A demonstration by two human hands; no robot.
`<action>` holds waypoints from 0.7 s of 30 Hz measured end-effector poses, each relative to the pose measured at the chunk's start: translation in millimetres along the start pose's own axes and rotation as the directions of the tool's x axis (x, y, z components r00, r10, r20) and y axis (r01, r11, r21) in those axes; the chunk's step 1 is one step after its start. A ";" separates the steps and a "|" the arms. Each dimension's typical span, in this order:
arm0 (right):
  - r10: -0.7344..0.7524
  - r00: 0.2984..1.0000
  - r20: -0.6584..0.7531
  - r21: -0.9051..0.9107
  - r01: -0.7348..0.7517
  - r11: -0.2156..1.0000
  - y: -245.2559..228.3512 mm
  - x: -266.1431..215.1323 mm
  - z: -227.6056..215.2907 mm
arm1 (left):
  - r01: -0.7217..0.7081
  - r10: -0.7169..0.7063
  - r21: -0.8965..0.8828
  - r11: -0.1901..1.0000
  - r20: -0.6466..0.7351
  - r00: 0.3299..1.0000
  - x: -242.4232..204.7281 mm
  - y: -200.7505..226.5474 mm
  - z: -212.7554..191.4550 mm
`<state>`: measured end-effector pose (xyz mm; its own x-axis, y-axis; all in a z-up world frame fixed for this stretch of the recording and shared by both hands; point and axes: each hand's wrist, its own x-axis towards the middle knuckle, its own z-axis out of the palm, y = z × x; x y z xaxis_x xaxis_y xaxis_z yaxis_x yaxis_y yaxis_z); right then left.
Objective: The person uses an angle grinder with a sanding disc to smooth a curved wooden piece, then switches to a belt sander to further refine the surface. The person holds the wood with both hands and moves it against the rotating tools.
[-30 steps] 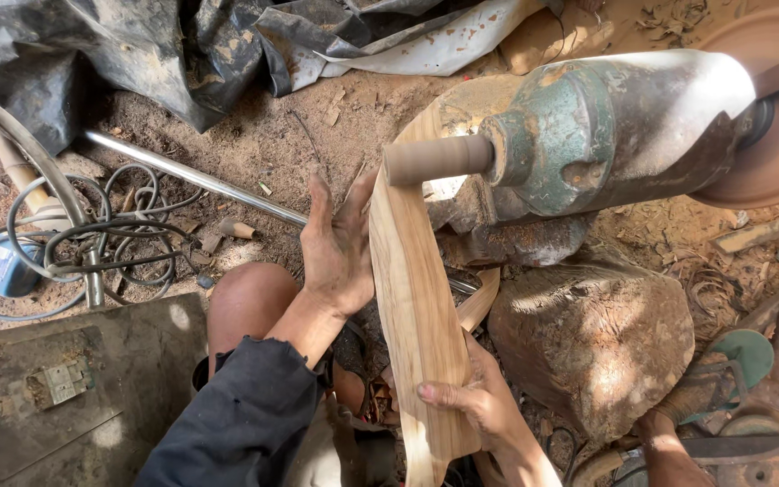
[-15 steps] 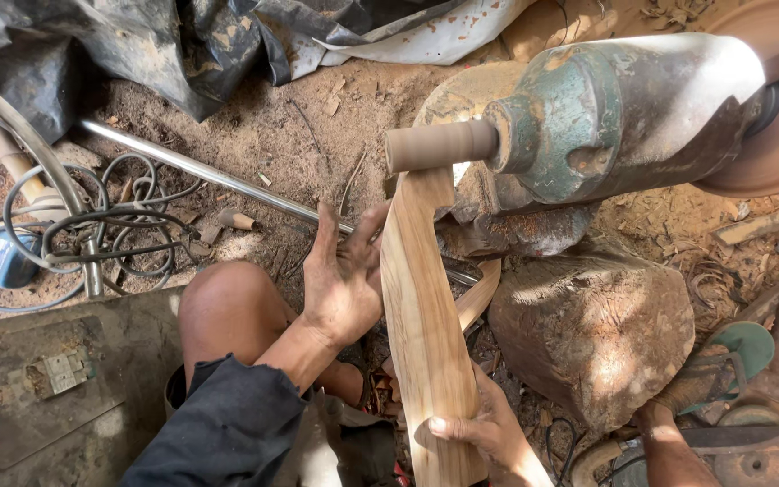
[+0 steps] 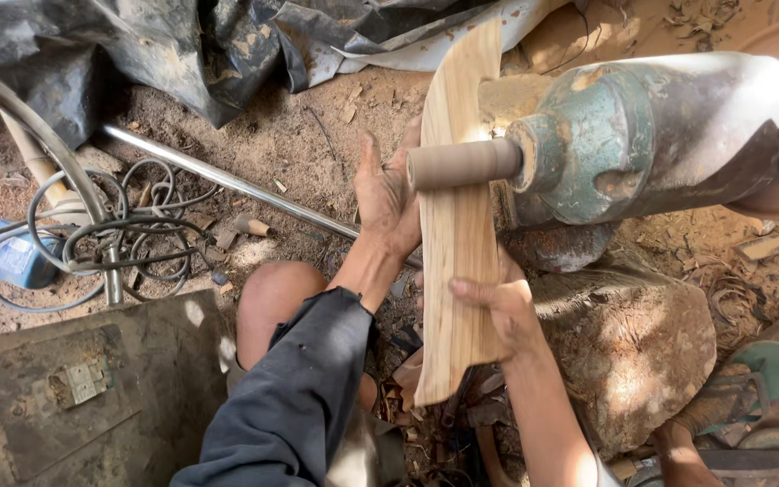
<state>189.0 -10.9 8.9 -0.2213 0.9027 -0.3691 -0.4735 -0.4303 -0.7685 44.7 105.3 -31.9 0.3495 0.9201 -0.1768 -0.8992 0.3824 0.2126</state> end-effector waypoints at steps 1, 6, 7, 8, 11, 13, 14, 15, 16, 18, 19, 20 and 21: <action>-0.048 0.997 0.054 0.027 0.047 0.999 -4.0 7.9 -0.7 | -0.005 0.005 -0.014 1.000 -0.006 1.000 7.4 1.5 -0.5; 0.003 1.000 -0.022 -0.020 -0.004 1.000 -3.8 12.3 -4.7 | 0.040 -0.001 0.140 0.989 -0.271 0.962 6.7 4.2 9.9; -0.001 1.000 -0.019 -0.049 0.000 0.999 -1.9 9.2 -5.9 | 0.055 -0.022 0.112 0.992 -0.270 0.963 -0.6 3.9 15.2; 0.024 0.997 -0.079 -0.103 -0.032 0.994 1.2 3.6 -7.5 | 0.069 -0.044 0.085 0.994 -0.268 0.962 -12.6 2.5 19.5; 0.105 0.973 -0.204 -0.210 -0.148 0.967 16.9 -30.4 -15.0 | 0.168 -0.163 0.008 0.986 -0.205 0.965 -61.6 -2.2 17.9; 0.136 0.974 -0.179 -0.235 -0.177 0.956 23.7 -52.2 -20.7 | 0.228 -0.232 -0.042 0.973 -0.212 0.949 -86.6 -0.8 9.8; 0.128 0.979 -0.160 -0.234 -0.164 0.958 25.1 -63.2 -22.2 | 0.244 -0.255 -0.073 0.967 -0.252 0.933 -96.6 -0.1 5.7; 0.114 0.985 -0.129 -0.238 -0.142 0.961 25.2 -68.6 -22.5 | 0.249 -0.267 -0.099 0.964 -0.286 0.920 -101.5 3.0 1.8; 0.100 0.990 -0.098 -0.241 -0.121 0.963 25.8 -71.8 -20.5 | 0.222 -0.245 -0.117 0.968 -0.261 0.934 -105.6 6.3 -1.3; 0.179 0.973 -0.145 -0.317 -0.217 0.923 23.2 -71.6 -13.9 | 0.162 -0.195 -0.166 0.973 -0.212 0.958 -115.2 5.8 -4.2; 0.202 0.965 -0.168 -0.358 -0.251 0.900 19.1 -64.2 -9.9 | 0.131 -0.168 -0.183 0.974 -0.206 0.964 -114.5 5.3 -2.7; 0.168 0.977 -0.132 -0.378 -0.207 0.903 14.1 -55.9 -4.8 | 0.100 -0.141 -0.201 0.974 -0.200 0.970 -111.1 3.8 0.0; 0.131 0.987 -0.096 -0.392 -0.159 0.906 9.7 -44.6 1.8 | 0.074 -0.116 -0.213 0.974 -0.194 0.974 -107.5 3.8 2.8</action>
<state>192.7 -55.3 18.8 -0.1988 0.8338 -0.5151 -0.0600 -0.5350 -0.8427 4.5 8.1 -9.4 0.3937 0.8354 -0.3836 -0.9065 0.4222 -0.0109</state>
